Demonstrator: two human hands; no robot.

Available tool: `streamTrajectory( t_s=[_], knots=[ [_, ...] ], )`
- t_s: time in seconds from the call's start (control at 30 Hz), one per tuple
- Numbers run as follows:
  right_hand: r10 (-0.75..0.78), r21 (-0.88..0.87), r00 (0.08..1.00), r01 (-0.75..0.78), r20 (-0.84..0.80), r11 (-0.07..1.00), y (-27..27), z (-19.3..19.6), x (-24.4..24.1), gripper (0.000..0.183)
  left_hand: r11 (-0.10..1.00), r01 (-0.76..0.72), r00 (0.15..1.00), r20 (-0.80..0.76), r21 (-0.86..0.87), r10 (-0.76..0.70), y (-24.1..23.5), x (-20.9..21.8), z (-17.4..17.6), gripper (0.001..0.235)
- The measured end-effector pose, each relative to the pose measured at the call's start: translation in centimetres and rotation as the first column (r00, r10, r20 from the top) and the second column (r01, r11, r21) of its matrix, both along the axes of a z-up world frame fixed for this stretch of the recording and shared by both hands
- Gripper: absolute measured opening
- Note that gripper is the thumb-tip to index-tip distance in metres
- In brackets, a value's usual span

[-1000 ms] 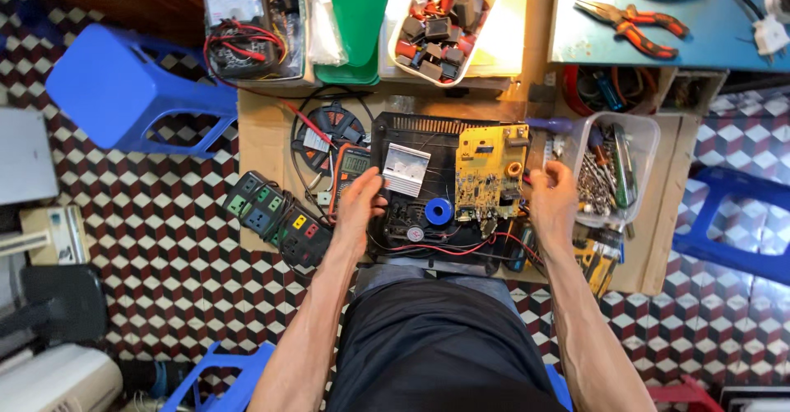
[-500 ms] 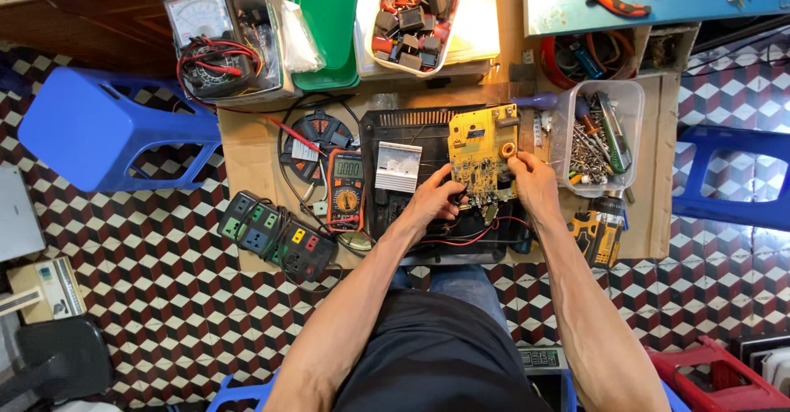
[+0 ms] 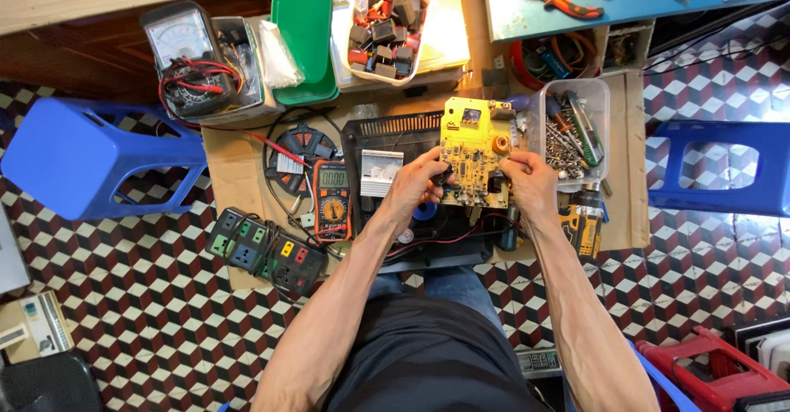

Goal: The person tests a small black component with a multimeter, then uses a magnifying glass to inspect it. They cut a wire with pliers and use a heat gun to apply heat to a circuit board. The person handles various electronic components and tools throughout the process.

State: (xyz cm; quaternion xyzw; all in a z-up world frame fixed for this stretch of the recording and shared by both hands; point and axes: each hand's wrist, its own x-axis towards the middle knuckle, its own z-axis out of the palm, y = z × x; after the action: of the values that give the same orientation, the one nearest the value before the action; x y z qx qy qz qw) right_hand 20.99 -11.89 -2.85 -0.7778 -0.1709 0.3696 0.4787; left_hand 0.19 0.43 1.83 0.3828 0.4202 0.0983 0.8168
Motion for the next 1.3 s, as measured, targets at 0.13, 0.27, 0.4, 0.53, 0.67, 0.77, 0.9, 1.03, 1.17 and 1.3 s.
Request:
streamTrajectory(
  t_s=[0.13, 0.27, 0.4, 0.53, 0.67, 0.77, 0.9, 1.03, 1.17, 1.3],
  knots=[
    [-0.059, 0.068, 0.957, 0.082, -0.283, 0.994, -0.4, 2.5, 0.1, 0.035, 1.000, 0.001, 0.998, 0.055, -0.027, 0.001, -0.4, -0.6, 2.0, 0.055],
    [-0.049, 0.054, 0.894, 0.081, -0.445, 0.995, -0.9, 4.0, -0.2, 0.033, 0.996, -0.046, 0.998, 0.044, -0.081, 0.050, -1.0, -1.8, 3.3, 0.058],
    [0.018, 0.051, 0.895, 0.005, -0.446, 0.999, -1.4, 4.2, -0.4, 0.031, 0.990, -0.096, 0.992, 0.068, -0.106, 0.104, -1.7, -3.1, 4.1, 0.060],
    [0.091, 0.089, 0.860, -0.053, -0.502, 0.995, -1.2, 4.3, -0.7, 0.029, 0.981, -0.138, 0.988, 0.051, -0.135, 0.146, -1.6, -3.9, 4.5, 0.060],
    [0.079, 0.091, 0.809, -0.032, -0.582, 0.995, -0.7, 4.1, -0.8, 0.029, 0.974, -0.170, 0.982, 0.053, -0.148, 0.180, -1.5, -4.5, 4.4, 0.061],
    [0.084, 0.136, 0.765, 0.004, -0.638, 0.991, -0.3, 4.0, -0.6, 0.029, 0.974, -0.173, 0.983, 0.026, -0.148, 0.179, -1.2, -4.7, 4.4, 0.063],
    [0.052, 0.099, 0.748, 0.018, -0.661, 0.995, 0.0, 4.1, -0.5, 0.031, 0.980, -0.153, 0.988, 0.015, -0.127, 0.156, -1.0, -5.0, 4.4, 0.065],
    [0.090, 0.049, 0.811, -0.076, -0.578, 0.996, 0.4, 4.6, -0.9, 0.034, 0.979, -0.155, 0.985, 0.055, -0.133, 0.163, -1.1, -5.0, 4.4, 0.063],
    [0.120, 0.105, 0.802, -0.073, -0.585, 0.992, 0.6, 5.7, -1.2, 0.037, 0.979, -0.154, 0.987, 0.023, -0.132, 0.159, -1.2, -4.3, 4.0, 0.060],
    [0.183, 0.168, 0.825, -0.109, -0.535, 0.980, 0.6, 6.6, -1.5, 0.040, 0.992, -0.112, 0.992, -0.064, -0.064, 0.108, -1.5, -4.3, 3.3, 0.060]
  ],
)
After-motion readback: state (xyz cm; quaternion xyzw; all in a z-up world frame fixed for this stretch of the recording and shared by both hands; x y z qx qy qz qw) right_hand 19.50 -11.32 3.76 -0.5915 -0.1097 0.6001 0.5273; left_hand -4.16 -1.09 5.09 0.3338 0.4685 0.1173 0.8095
